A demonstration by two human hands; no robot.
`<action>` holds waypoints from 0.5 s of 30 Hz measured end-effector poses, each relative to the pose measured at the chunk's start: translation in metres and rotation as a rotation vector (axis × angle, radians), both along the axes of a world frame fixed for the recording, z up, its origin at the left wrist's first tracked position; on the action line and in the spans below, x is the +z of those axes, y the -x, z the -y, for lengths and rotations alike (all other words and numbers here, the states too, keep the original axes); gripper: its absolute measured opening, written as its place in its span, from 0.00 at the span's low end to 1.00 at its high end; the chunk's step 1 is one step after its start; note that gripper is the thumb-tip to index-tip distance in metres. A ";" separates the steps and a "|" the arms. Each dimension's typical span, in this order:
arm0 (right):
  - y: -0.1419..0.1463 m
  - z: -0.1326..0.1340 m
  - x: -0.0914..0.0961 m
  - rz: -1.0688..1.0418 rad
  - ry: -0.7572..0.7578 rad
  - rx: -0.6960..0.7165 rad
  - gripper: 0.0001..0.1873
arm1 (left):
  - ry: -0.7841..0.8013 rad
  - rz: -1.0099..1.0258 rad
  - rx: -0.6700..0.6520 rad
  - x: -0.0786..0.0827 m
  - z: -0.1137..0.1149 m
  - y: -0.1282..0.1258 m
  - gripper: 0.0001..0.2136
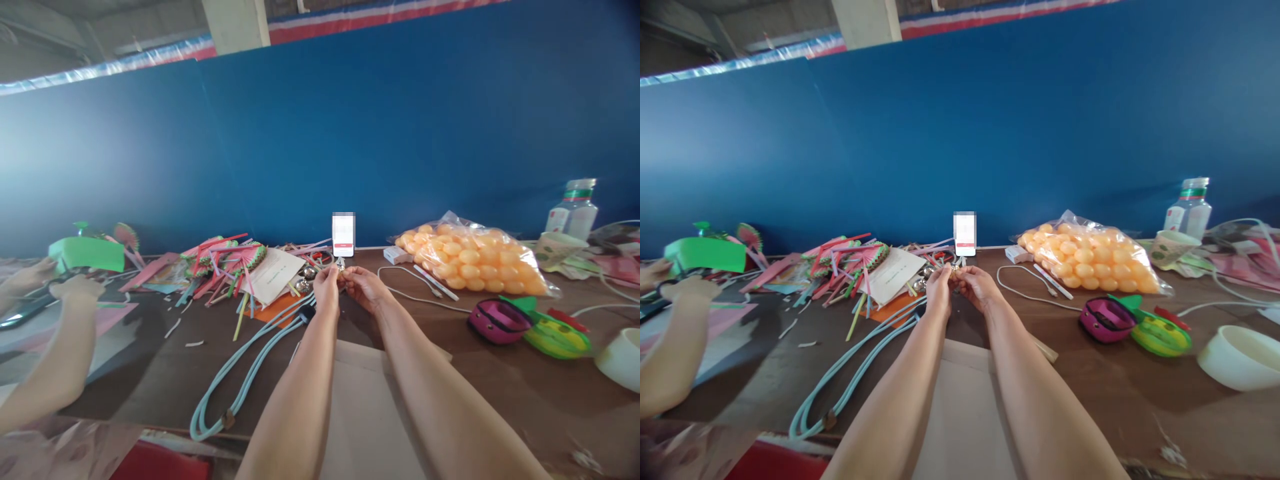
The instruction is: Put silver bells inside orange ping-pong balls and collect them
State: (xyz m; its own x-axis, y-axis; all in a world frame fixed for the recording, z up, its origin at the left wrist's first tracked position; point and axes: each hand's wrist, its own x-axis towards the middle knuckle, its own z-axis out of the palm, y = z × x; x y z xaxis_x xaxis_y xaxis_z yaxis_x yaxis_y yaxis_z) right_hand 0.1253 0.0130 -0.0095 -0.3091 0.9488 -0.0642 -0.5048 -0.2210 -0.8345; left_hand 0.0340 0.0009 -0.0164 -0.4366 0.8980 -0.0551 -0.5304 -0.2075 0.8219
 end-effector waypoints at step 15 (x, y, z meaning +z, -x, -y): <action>0.002 0.004 0.005 0.178 -0.023 -0.077 0.18 | -0.035 -0.046 -0.011 -0.003 0.000 0.001 0.14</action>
State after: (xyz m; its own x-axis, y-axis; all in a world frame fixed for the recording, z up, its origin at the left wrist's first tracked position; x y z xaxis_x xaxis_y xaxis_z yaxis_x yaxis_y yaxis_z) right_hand 0.1237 0.0090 -0.0050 -0.2216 0.9710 -0.0899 -0.3630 -0.1678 -0.9166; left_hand 0.0334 0.0010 -0.0192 -0.4282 0.9037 -0.0036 -0.4946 -0.2310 0.8379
